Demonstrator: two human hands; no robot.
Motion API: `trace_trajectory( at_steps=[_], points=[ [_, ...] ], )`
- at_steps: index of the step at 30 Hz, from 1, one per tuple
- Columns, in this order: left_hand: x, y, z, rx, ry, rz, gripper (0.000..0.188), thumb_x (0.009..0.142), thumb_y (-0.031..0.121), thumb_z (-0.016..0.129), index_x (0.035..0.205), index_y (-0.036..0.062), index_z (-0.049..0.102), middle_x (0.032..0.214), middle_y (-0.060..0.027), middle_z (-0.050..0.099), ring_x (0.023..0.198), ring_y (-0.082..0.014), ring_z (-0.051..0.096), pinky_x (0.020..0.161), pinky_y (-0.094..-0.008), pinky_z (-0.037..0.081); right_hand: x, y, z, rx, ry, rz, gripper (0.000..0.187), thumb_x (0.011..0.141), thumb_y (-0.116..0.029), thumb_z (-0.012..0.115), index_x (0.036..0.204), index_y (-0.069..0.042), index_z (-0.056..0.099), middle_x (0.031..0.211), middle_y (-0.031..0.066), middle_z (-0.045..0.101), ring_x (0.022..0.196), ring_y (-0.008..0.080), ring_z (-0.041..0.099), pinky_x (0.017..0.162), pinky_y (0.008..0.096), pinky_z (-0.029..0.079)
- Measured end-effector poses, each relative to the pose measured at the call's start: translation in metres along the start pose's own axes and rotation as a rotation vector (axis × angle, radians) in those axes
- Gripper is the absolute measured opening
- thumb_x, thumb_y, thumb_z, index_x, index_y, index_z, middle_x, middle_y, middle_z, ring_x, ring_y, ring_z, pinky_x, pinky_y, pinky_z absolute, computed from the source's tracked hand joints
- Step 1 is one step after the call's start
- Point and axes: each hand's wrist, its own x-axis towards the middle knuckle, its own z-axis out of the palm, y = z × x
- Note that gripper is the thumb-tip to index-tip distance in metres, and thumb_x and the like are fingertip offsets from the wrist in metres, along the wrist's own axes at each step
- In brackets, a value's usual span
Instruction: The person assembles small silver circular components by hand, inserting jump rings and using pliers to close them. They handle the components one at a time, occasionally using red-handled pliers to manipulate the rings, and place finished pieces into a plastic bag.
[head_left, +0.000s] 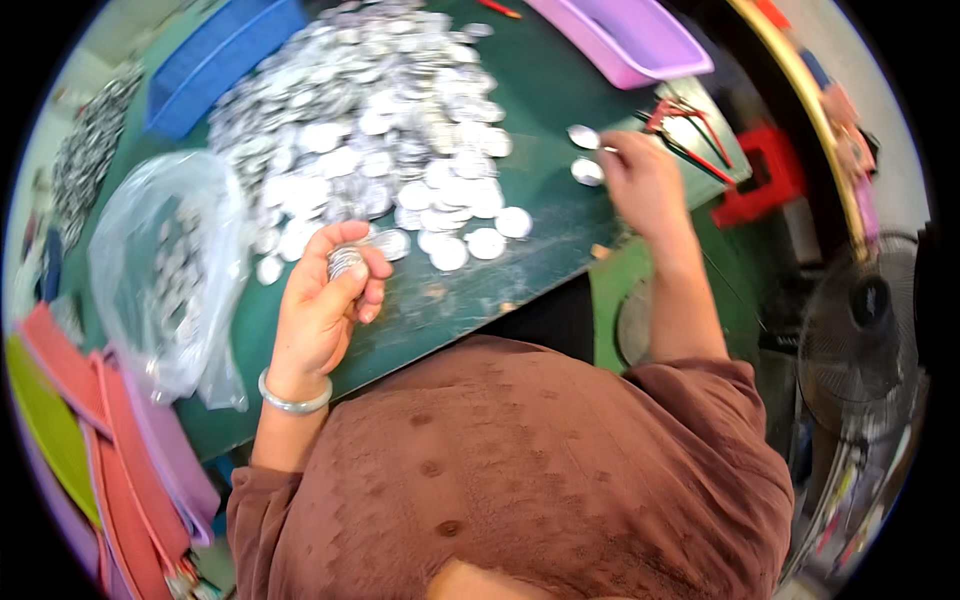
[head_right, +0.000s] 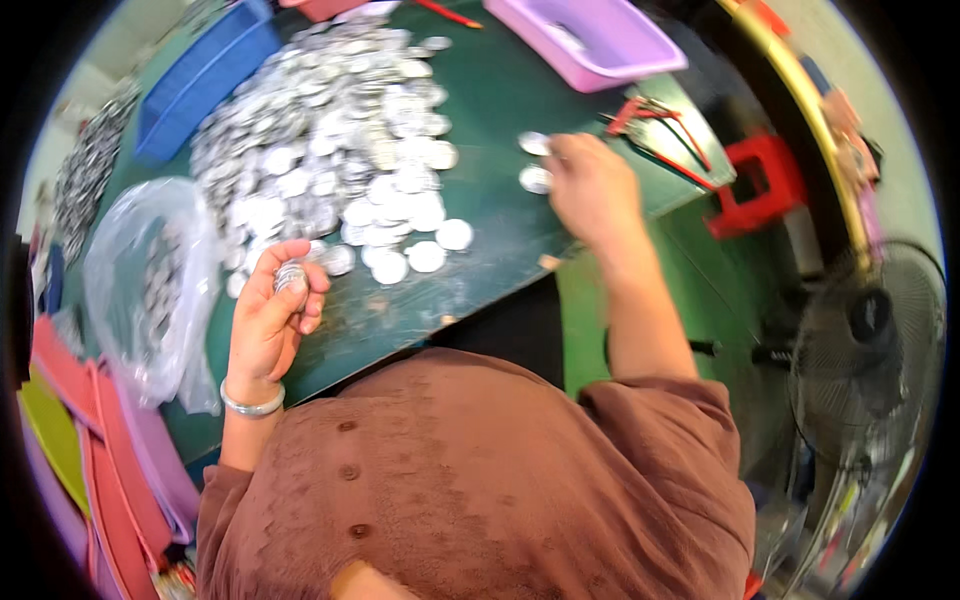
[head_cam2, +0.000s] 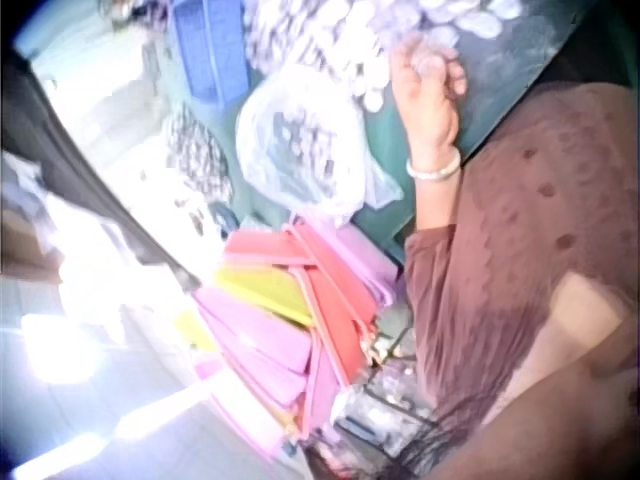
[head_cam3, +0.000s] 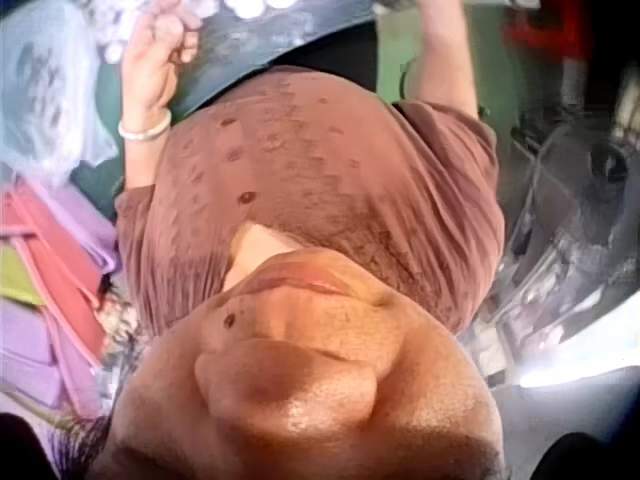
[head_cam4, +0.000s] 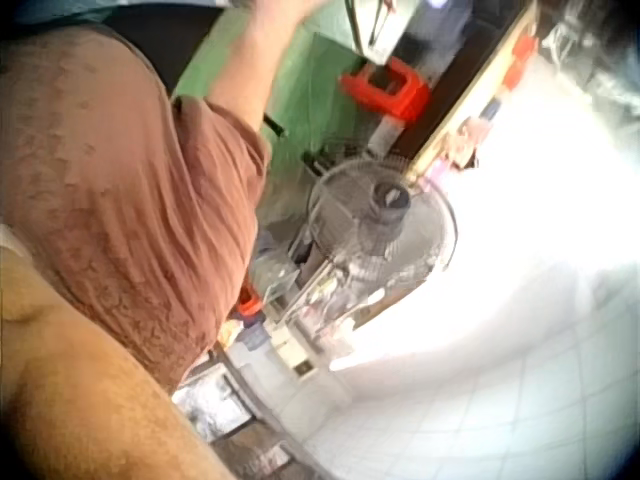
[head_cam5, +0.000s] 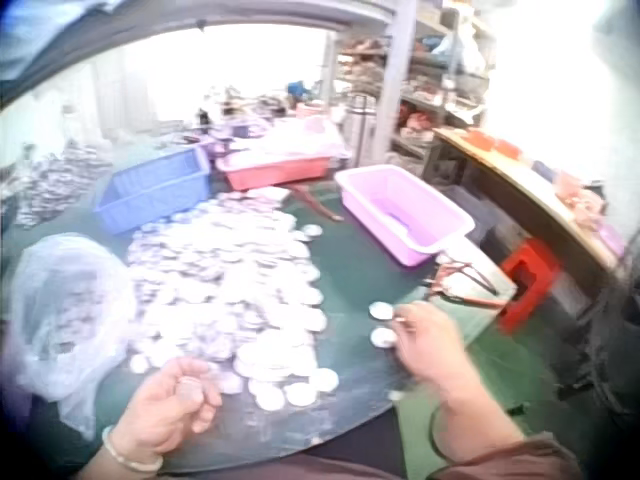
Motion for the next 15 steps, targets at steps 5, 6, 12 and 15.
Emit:
trace_trajectory(
  at_steps=[5, 6, 12, 15],
  points=[
    [-0.012, 0.055, -0.018, 0.249, 0.19, 0.235, 0.018, 0.084, 0.006, 0.048, 0.103, 0.0037, 0.048, 0.083, -0.0052, 0.054, 0.061, -0.0058, 0.045, 0.048, -0.0159, 0.034, -0.008, 0.031, -0.037, 0.014, 0.011, 0.185, 0.016, 0.077, -0.008, 0.055, 0.09, -0.001, 0.06, 0.078, 0.0127, 0.06, 0.071, 0.0235, 0.059, 0.065, 0.0307, 0.046],
    [-0.013, 0.063, -0.029, 0.341, 0.272, 0.319, 0.014, 0.084, 0.006, 0.049, 0.098, 0.0054, 0.051, 0.082, -0.0031, 0.055, 0.06, -0.0036, 0.044, 0.048, -0.0156, 0.034, -0.008, 0.041, -0.042, 0.003, 0.022, 0.164, 0.015, 0.077, -0.009, 0.055, 0.09, -0.001, 0.06, 0.078, 0.013, 0.06, 0.071, 0.024, 0.059, 0.066, 0.0313, 0.046],
    [-0.015, 0.1, -0.158, 1.3, 0.623, 0.296, 0.02, 0.079, 0.005, 0.052, 0.098, 0.0, 0.053, 0.094, -0.0074, 0.057, 0.091, -0.0154, 0.051, 0.082, -0.0263, 0.038, 0.01, 0.089, -0.045, -0.188, 0.176, 0.022, 0.015, 0.077, -0.011, 0.052, 0.088, -0.004, 0.06, 0.084, 0.0132, 0.06, 0.081, 0.031, 0.057, 0.073, 0.0366, 0.044],
    [-0.017, 0.096, -0.167, 1.533, 0.58, 0.244, 0.031, 0.077, 0.01, 0.055, 0.106, 0.0002, 0.051, 0.105, -0.0131, 0.055, 0.099, -0.0234, 0.05, 0.087, -0.0322, 0.036, 0.008, 0.111, -0.052, -0.261, 0.098, 0.178, 0.015, 0.077, -0.01, 0.051, 0.089, -0.005, 0.06, 0.092, 0.0123, 0.058, 0.086, 0.03, 0.055, 0.076, 0.0372, 0.044]
  ],
)
